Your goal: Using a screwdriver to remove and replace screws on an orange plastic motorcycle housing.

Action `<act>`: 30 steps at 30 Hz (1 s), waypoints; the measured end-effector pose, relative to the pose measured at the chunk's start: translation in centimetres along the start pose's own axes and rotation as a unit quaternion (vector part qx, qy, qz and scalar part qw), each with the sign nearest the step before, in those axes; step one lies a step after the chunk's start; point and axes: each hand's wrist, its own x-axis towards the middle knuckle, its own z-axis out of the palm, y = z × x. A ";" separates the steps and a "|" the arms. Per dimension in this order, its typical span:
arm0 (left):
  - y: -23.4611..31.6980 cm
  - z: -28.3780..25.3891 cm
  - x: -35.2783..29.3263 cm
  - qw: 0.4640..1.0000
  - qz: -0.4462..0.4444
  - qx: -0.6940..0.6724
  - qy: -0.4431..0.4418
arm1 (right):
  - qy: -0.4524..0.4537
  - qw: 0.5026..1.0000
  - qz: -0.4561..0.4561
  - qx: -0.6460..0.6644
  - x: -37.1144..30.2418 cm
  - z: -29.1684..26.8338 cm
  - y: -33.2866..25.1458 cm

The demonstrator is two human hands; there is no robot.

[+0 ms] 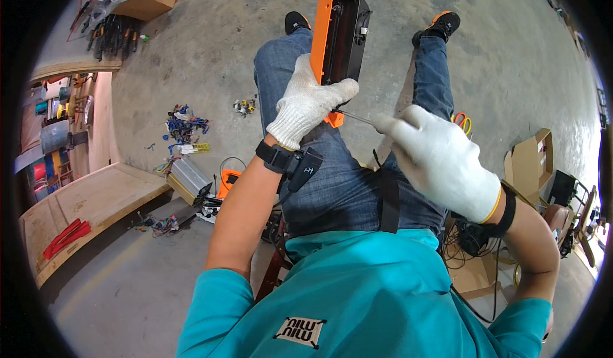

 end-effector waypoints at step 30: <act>0.7 0.9 0.0 0.999 0.000 0.032 0.011 | 0.008 0.888 0.181 0.422 1.1 2.1 1.6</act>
